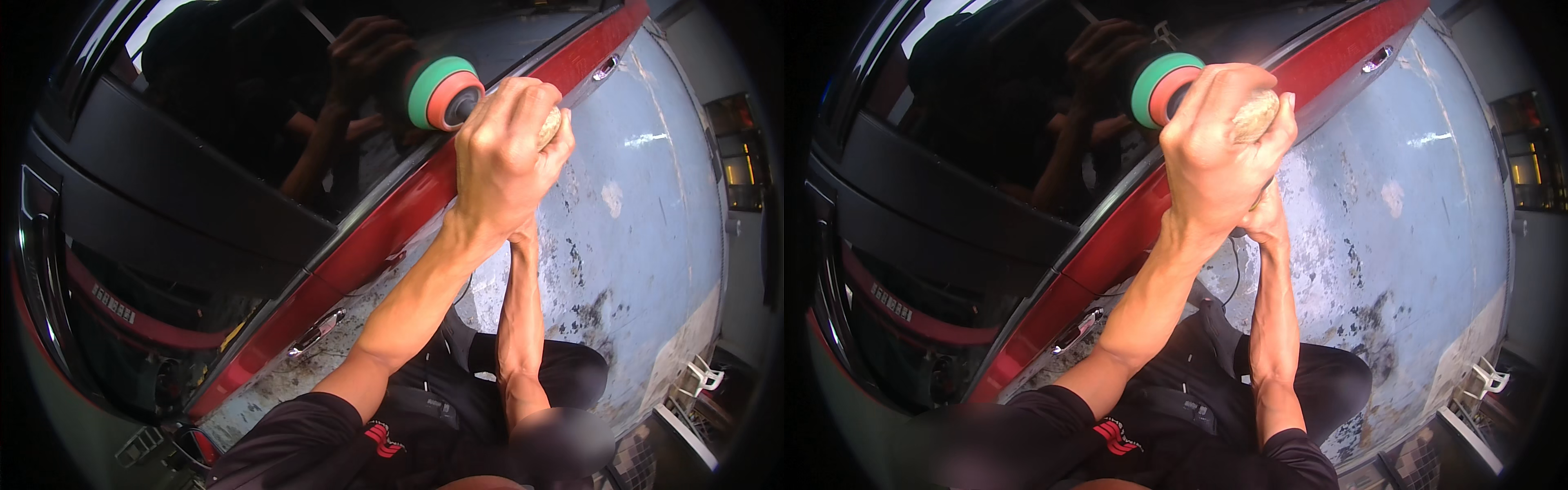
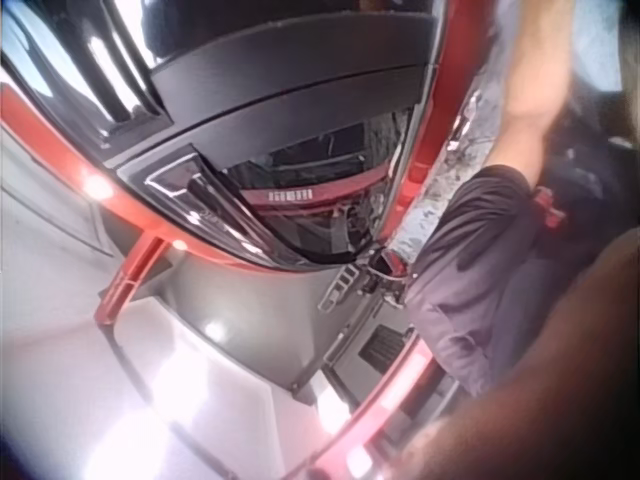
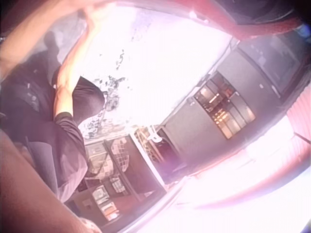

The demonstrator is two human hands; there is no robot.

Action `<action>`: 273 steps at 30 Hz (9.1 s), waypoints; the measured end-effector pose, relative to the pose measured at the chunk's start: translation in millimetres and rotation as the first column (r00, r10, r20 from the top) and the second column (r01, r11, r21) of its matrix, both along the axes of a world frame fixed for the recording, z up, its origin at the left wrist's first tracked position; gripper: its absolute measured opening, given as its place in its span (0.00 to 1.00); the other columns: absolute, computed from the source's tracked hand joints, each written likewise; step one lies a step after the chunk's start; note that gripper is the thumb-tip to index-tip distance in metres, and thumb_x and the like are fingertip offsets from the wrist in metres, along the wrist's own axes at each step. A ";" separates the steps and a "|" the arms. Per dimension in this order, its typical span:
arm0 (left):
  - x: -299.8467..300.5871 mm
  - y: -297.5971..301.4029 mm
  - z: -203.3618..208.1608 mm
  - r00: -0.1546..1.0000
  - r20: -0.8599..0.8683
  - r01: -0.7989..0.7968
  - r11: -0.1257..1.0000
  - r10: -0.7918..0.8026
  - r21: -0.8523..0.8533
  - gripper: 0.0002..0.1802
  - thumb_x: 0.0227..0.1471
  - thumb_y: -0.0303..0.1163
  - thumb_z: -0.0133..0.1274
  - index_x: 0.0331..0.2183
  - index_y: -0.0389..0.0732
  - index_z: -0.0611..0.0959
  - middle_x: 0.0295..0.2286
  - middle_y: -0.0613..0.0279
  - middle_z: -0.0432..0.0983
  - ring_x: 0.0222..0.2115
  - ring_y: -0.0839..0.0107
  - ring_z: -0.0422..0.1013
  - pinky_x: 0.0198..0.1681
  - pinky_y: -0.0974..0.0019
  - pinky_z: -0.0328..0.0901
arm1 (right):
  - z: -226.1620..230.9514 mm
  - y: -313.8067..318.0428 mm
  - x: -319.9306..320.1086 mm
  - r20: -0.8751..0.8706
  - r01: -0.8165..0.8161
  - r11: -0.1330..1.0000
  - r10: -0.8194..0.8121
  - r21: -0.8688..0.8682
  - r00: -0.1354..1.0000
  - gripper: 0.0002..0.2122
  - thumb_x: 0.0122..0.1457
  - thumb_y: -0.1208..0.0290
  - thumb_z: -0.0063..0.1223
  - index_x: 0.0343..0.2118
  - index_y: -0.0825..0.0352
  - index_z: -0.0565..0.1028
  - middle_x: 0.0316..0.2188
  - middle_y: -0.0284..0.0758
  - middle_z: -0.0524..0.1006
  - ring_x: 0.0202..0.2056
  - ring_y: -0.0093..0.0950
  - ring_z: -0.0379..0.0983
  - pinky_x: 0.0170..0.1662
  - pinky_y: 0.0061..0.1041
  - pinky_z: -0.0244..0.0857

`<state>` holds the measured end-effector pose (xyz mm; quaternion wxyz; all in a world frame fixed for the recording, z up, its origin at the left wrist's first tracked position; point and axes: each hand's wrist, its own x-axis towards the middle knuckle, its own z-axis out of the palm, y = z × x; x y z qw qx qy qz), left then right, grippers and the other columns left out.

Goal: The person uses a rotary polisher with a green pad to buff the rear quarter panel of a red car. They apply compound from a bottle to the pad and work the tool in circular motions along the vehicle's body, focusing on the area near the rear window and door handle.

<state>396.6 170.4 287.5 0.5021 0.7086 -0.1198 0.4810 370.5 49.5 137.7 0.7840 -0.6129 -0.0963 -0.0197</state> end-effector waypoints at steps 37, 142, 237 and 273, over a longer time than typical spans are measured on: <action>-90.5 57.2 3.1 0.970 -0.178 -0.136 0.979 0.163 0.153 0.21 0.42 0.11 0.66 0.39 0.36 0.79 0.34 0.51 0.81 0.33 0.66 0.82 0.42 0.64 0.78 | 19.5 56.8 -52.6 0.056 -0.399 0.884 0.423 -0.242 0.905 0.36 0.30 0.71 0.79 0.49 0.69 0.77 0.39 0.38 0.83 0.39 0.35 0.83 0.45 0.32 0.76; -11.7 13.6 35.5 0.960 0.023 -0.280 0.959 0.280 0.045 0.19 0.33 0.17 0.74 0.33 0.37 0.86 0.29 0.55 0.83 0.28 0.65 0.80 0.32 0.67 0.75 | 58.9 20.9 16.5 0.053 -0.364 0.931 0.364 -0.016 0.930 0.29 0.47 0.57 0.77 0.48 0.69 0.76 0.39 0.37 0.81 0.41 0.31 0.79 0.45 0.33 0.73; -50.1 88.3 106.4 0.963 -0.056 -0.266 0.962 0.263 -0.062 0.13 0.49 0.11 0.62 0.38 0.31 0.81 0.35 0.51 0.80 0.33 0.66 0.81 0.41 0.61 0.78 | 179.5 62.2 17.0 0.004 -0.522 0.773 0.561 -0.360 0.828 0.28 0.41 0.63 0.77 0.45 0.68 0.76 0.36 0.44 0.85 0.40 0.41 0.86 0.44 0.37 0.78; 41.6 3.8 109.1 0.940 -0.037 -0.340 0.940 0.339 -0.036 0.15 0.36 0.21 0.72 0.31 0.39 0.86 0.28 0.59 0.82 0.27 0.65 0.80 0.32 0.65 0.76 | 135.3 -14.9 87.9 -0.114 -0.590 0.802 0.581 -0.089 0.806 0.32 0.45 0.61 0.78 0.52 0.71 0.76 0.38 0.33 0.84 0.40 0.21 0.79 0.45 0.25 0.74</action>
